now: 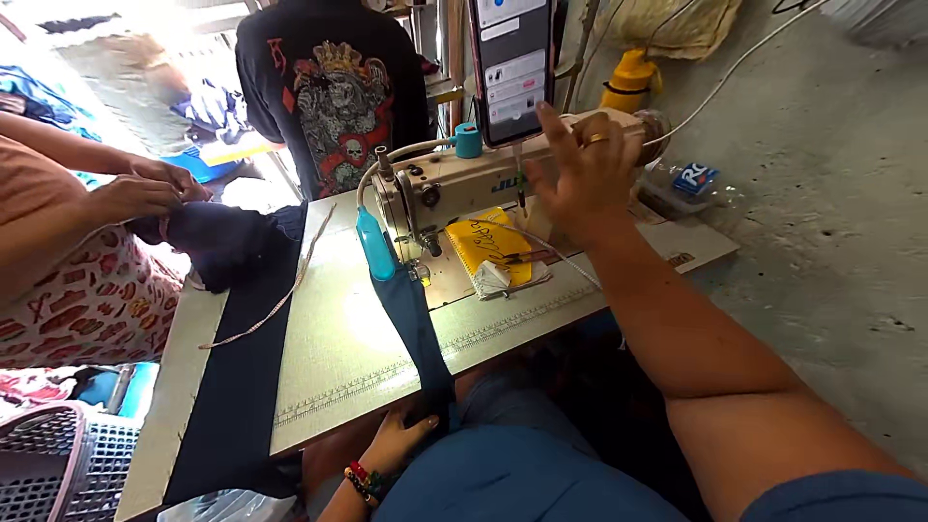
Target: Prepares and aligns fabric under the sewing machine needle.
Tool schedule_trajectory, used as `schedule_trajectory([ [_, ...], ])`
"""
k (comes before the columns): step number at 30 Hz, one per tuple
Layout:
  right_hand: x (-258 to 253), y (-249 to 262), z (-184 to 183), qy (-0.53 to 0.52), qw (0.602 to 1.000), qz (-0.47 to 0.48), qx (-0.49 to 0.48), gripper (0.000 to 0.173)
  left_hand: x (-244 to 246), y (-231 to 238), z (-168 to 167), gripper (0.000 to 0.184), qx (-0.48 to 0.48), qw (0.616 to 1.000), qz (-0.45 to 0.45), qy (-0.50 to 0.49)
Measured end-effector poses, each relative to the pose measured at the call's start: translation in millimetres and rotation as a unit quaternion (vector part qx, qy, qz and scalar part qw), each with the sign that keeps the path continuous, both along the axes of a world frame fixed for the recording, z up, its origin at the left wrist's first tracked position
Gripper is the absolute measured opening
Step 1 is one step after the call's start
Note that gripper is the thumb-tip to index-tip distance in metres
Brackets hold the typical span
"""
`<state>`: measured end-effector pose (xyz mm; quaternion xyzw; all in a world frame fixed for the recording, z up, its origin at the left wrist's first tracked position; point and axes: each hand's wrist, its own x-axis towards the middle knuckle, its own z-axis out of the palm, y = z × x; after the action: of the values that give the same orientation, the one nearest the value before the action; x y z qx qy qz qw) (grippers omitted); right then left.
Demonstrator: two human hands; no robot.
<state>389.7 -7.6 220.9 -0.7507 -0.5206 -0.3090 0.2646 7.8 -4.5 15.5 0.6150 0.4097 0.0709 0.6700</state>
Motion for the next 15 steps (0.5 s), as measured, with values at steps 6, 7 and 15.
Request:
schedule_trajectory([
  [6,1,16,0,-0.03,0.999,0.01,-0.027,0.057,-11,-4,-4,0.034,0.061,0.997,-0.025,-0.037],
  [7,2,17,-2,-0.034,0.999,0.011,-0.03,0.057,-14,-5,-6,0.035,0.076,0.996,-0.032,-0.031],
  [15,-81,-34,-62,0.194,0.952,0.218,-0.09,0.043,-29,-9,-7,0.03,0.14,0.99,-0.016,-0.025],
])
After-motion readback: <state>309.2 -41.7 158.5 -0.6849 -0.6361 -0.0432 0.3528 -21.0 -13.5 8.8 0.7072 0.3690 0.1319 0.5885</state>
